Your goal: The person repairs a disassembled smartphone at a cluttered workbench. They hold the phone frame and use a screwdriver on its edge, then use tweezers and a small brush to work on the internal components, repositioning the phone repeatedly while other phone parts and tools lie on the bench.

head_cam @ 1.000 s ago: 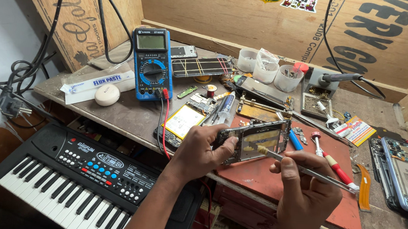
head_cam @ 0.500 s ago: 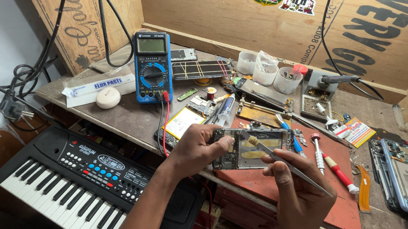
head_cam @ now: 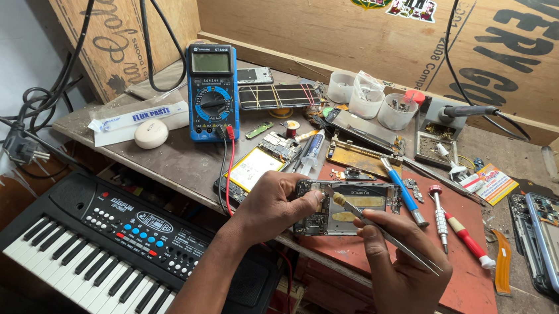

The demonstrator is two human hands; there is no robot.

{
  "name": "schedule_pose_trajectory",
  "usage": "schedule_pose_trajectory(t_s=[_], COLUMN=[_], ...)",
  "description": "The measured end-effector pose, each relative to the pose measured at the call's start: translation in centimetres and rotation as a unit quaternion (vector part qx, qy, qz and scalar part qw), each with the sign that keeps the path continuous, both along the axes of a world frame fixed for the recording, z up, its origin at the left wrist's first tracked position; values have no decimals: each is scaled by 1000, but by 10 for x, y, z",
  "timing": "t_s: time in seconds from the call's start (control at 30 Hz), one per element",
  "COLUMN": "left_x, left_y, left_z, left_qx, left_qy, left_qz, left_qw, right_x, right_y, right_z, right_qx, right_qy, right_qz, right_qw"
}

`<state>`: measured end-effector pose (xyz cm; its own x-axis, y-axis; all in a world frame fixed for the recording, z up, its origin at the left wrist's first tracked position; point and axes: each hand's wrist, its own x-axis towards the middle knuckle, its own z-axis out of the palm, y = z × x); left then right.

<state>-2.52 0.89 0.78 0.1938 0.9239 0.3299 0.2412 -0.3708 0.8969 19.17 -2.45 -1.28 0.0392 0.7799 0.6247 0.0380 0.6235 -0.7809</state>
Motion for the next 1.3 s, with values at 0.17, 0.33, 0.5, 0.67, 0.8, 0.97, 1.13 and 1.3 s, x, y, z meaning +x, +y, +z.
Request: schedule_pose_trajectory(t_s=[0.17,0.33,0.5,0.67,0.8,0.97,1.13,1.3], left_x=[0,1,1,1,2,2,2,1], left_y=[0,-2,-2,-1,-2,-1,-2,-2], left_z=[0,1,3,3,1,1,3,3], left_qx=[0,-9,-6,-15,-16,9,-12,2], left_qy=[7,10,34,37,21,16,50,31], left_qz=[3,9,26,30,18,12,40,22], left_qw=[1000,1000,999,999,999,1000,998,999], right_x=[0,-2,-3,-3,-3,-5,-4,-4], right_y=[0,-2,-2,-3,-3,-4,-4,-5], right_z=[0,2,4,5,6,6,5,5], right_qx=[-3,-7,-5,-12,14,-7,4,28], right_qy=[-17,-4,-15,0,-31,8,5,-37], right_qz=[-4,-15,-15,-14,-17,-25,-20,-18], right_qw=[1000,1000,1000,1000,999,1000,1000,999])
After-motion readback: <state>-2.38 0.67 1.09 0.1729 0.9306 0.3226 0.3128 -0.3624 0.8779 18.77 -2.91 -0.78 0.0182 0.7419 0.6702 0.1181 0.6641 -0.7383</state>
